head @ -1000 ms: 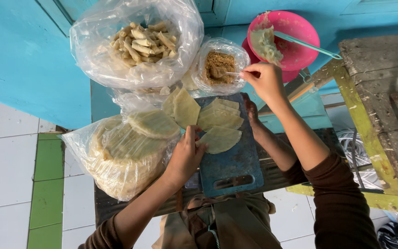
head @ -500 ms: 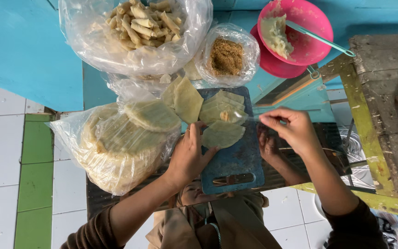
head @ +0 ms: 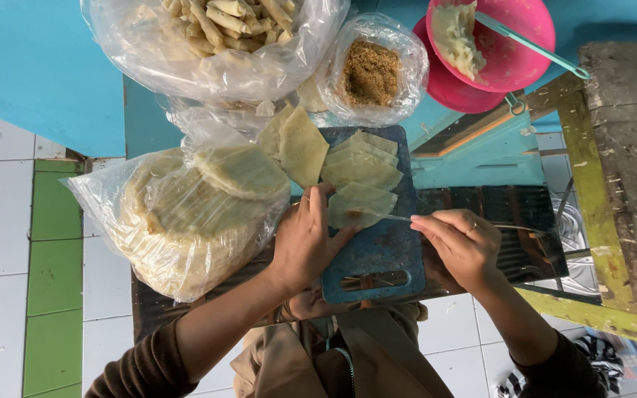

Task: The person folds stuffed pastries at a work table. They take a thin dough wrapper from a stack on a cutting board, spoon brown filling onto it, fold the wrapper over into a half-moon and press the edges closed, then place the folded pastry into a plastic bag holding finished ones, repeating the cycle.

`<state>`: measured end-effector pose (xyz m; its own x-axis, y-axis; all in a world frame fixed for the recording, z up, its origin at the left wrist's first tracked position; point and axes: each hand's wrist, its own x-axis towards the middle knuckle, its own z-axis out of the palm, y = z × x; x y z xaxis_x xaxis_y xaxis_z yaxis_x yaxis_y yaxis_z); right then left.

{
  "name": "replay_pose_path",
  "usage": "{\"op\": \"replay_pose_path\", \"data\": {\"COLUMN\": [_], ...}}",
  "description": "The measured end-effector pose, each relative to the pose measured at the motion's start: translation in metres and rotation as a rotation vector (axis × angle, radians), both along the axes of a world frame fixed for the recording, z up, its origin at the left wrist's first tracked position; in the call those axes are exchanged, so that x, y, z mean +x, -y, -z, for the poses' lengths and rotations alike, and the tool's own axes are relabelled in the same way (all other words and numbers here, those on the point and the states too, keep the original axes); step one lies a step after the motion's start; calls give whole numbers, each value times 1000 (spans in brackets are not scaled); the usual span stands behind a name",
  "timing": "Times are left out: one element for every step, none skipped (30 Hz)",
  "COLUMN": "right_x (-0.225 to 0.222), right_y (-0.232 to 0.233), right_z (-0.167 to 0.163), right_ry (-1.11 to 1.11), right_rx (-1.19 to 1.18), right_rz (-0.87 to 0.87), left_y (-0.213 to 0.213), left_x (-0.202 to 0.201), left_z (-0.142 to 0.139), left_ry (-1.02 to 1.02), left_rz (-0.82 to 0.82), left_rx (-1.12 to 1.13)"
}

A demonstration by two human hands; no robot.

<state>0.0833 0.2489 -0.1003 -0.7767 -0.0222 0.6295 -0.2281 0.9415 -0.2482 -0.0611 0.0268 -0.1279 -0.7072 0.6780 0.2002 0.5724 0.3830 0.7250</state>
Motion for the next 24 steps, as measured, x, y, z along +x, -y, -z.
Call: {"op": "replay_pose_path", "data": {"right_x": [1, 3, 4, 7, 8, 11, 13, 16, 17, 18, 18, 18, 18, 17, 13, 3, -6, -12, -23, -38, -55, -72, -87, -98], "right_y": [0, 0, 1, 1, 1, -1, -3, -4, -6, -7, -9, -11, -13, -15, -18, -23, -28, -32, -38, -44, -50, -56, -60, -61], "right_z": [-1, -2, -2, -3, -3, -3, -4, -5, -5, -4, -3, -3, -2, -2, -2, -1, -2, -6, -10, -12, -16, -20, -23, -24], "right_ry": [-40, -79, -91, -103, -117, -110, -105, -97, -98, -100, -103, -110, -116, -120, -142, -168, -194, -177, -163, -167, -174, -183, -191, -165], "right_rx": [64, 127, 177, 227, 277, 280, 282, 285, 306, 328, 350, 343, 336, 327, 289, 252, 217, 196, 177, 126, 74, 123, 170, 165], "right_rz": [-34, -68, -70, -72, -76, -81, -86, -90, -84, -77, -71, -66, -63, -59, -49, -36, -22, 53, 126, 156, 186, 204, 223, 233], "left_y": [0, 0, 0, 1, 1, 1, 1, 1, 1, 1, 2, 2, 3, 4, 5, 5, 5, 5, 5, 4, 4, 4, 4, 4], "left_x": [1, 1, 2, 2, 2, 2, 1, 1, 1, 0, -1, -1, -2, -2, -1, -2, -2, -1, -1, -2, -2, -2, -2, -2], "left_z": [0, 1, 1, 1, 0, 0, -1, -1, -1, -1, -1, -1, 0, 1, 3, 4, 5, 7, 8, 9, 10, 10, 10, 10], "left_ry": [6, 14, 17, 20, 20, 28, 35, 43, 51, 56, 62, 55, 49, 45, 102, 156, 208, 167, 123, 77, 90, 101, 112, 112], "left_rz": [-1, -1, 3, 6, 9, 11, 14, 18, 21, 24, 28, 34, 39, 45, 27, 10, -4, 6, 15, 26, 24, 22, 20, 22], "left_rx": [-10, -20, -18, -17, -15, -17, -20, -22, -14, -4, 5, 39, 73, 106, 74, 44, 14, 72, 131, 192, 174, 154, 132, 141]}}
